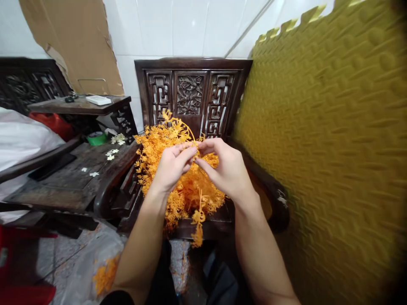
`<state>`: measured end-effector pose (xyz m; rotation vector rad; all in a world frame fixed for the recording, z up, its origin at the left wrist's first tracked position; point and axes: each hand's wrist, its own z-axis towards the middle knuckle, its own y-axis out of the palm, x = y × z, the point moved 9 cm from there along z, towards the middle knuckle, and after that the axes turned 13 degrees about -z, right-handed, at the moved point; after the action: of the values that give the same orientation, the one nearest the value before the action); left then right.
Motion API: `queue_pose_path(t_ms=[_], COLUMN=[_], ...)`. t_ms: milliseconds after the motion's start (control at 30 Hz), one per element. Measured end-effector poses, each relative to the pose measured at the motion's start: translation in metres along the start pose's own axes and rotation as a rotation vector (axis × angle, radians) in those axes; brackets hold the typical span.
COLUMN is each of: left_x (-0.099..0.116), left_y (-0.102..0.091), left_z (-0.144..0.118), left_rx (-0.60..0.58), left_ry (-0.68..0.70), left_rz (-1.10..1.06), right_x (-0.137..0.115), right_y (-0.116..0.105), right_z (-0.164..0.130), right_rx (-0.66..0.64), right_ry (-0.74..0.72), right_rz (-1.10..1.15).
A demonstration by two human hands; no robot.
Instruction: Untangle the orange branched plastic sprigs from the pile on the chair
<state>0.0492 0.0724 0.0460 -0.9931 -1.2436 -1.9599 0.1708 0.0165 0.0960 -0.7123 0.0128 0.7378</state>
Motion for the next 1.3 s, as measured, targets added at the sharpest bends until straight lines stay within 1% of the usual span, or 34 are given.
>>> queue_pose_path(t_ms=[67,167,233,300,433,600,700,767,867,967,1033,1100,1167,1233,1300], left_x=[0.005,0.014,0.016,0.017,0.026,0.024,0.025,0.022,0.018,0.015,0.012,0.012,0.011,0.010,0.008], left_y=[-0.005,-0.011,-0.008,-0.003,0.004,0.005,0.008,0.007,0.004,0.009,0.012,0.013,0.019,0.024,0.027], left_z=[-0.002,-0.003,-0.003,-0.003,-0.005,-0.009,-0.011,-0.011,-0.010,-0.008,-0.008,-0.007,-0.008,-0.010,-0.011], left_rx=[0.016,0.045,0.038,0.026,0.013,-0.031,-0.057,-0.064,-0.061,-0.139,-0.178,-0.179,-0.222,-0.257,-0.259], left_ry=[0.016,0.086,0.123,0.174,0.300,0.241,0.229,0.191,0.149,0.163,0.163,0.169,0.176,0.173,0.166], left_rz=[0.082,0.267,0.350,0.382,0.477,0.659,0.674,0.641,0.655,0.706,0.719,0.735,0.741,0.748,0.762], right_x=[0.005,0.001,-0.005,-0.009,-0.005,0.013,0.018,0.018,0.017,0.020,0.024,0.029,0.035,0.043,0.050], right_y=[-0.002,-0.014,-0.018,-0.019,-0.023,-0.032,-0.033,-0.031,-0.020,-0.003,0.007,0.013,0.014,0.015,0.015], right_z=[0.001,0.000,-0.001,-0.001,-0.002,-0.007,-0.008,-0.006,0.000,0.002,0.002,0.001,0.001,0.000,-0.001], right_rx=[0.028,0.133,0.173,0.193,0.247,0.345,0.369,0.329,0.136,-0.041,-0.102,-0.101,-0.050,-0.006,0.034], right_ry=[0.026,0.006,-0.042,-0.081,-0.091,-0.074,-0.077,-0.071,-0.024,0.124,0.230,0.307,0.361,0.400,0.426], right_rz=[0.006,-0.001,-0.001,-0.013,-0.120,-0.252,-0.268,-0.246,-0.060,0.200,0.331,0.442,0.529,0.557,0.528])
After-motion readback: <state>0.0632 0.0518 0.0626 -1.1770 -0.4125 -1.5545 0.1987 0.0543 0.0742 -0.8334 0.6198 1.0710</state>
